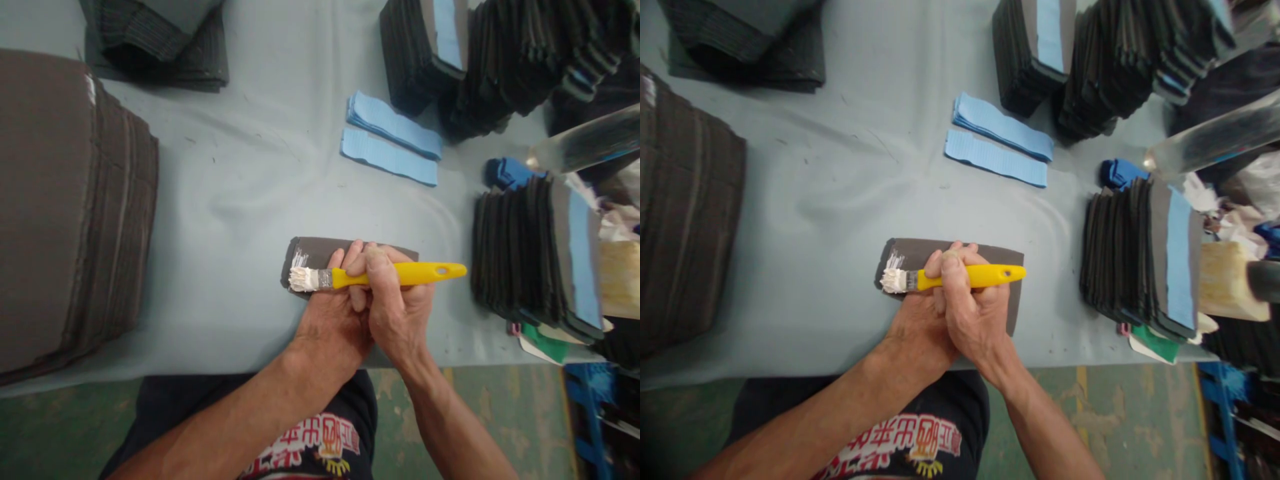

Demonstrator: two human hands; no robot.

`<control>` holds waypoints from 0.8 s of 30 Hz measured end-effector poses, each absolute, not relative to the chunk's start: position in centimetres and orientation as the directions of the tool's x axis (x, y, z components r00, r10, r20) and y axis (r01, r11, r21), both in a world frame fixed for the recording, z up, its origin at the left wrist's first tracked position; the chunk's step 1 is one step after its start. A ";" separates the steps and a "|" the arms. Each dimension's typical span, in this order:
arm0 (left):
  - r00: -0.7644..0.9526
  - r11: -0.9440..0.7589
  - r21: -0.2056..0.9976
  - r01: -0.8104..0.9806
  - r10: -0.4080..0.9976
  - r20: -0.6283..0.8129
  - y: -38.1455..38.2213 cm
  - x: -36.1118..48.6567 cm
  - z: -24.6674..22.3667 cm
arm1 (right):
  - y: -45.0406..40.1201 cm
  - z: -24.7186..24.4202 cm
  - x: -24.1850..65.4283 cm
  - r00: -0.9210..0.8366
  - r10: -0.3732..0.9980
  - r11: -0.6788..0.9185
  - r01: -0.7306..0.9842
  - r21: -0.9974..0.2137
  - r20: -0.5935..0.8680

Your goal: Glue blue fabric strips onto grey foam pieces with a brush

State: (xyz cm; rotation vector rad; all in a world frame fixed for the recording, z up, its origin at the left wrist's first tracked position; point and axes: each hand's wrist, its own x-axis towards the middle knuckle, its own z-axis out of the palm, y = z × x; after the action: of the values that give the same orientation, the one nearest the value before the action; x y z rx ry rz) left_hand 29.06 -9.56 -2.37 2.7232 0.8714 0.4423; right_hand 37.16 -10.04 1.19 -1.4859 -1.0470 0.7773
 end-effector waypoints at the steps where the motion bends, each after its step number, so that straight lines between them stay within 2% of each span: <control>1: 0.786 -0.799 0.314 0.513 0.584 0.201 -9.5 29.0 -2.2 | -10.0 1.1 37.1 0.414 0.907 -0.002 0.193 -0.981 0.079; 6: 0.821 -0.818 0.258 0.514 0.556 0.130 -8.9 28.9 -1.2 | -9.4 0.6 36.8 0.530 0.843 -0.001 0.168 -0.986 0.090; 12: 0.842 -0.803 0.346 0.484 0.536 0.066 -8.7 29.0 -1.2 | -9.4 0.9 36.9 0.490 0.871 -0.051 0.157 -0.986 0.033; 16: 0.850 -0.814 0.329 0.480 0.523 0.055 -8.7 28.8 -1.4 | -9.2 1.2 37.0 0.487 0.873 -0.101 0.159 -0.982 -0.011; 24: 0.845 -0.833 0.256 0.490 0.527 0.096 -8.7 28.4 -1.8 | -9.1 0.4 37.0 0.555 0.827 0.027 0.119 -0.993 0.089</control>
State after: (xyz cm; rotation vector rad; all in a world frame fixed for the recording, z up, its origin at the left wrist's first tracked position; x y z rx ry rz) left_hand 28.39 -8.72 -1.76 2.8010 0.7829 0.2394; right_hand 36.97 -9.08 0.36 -1.4641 -0.8595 0.6667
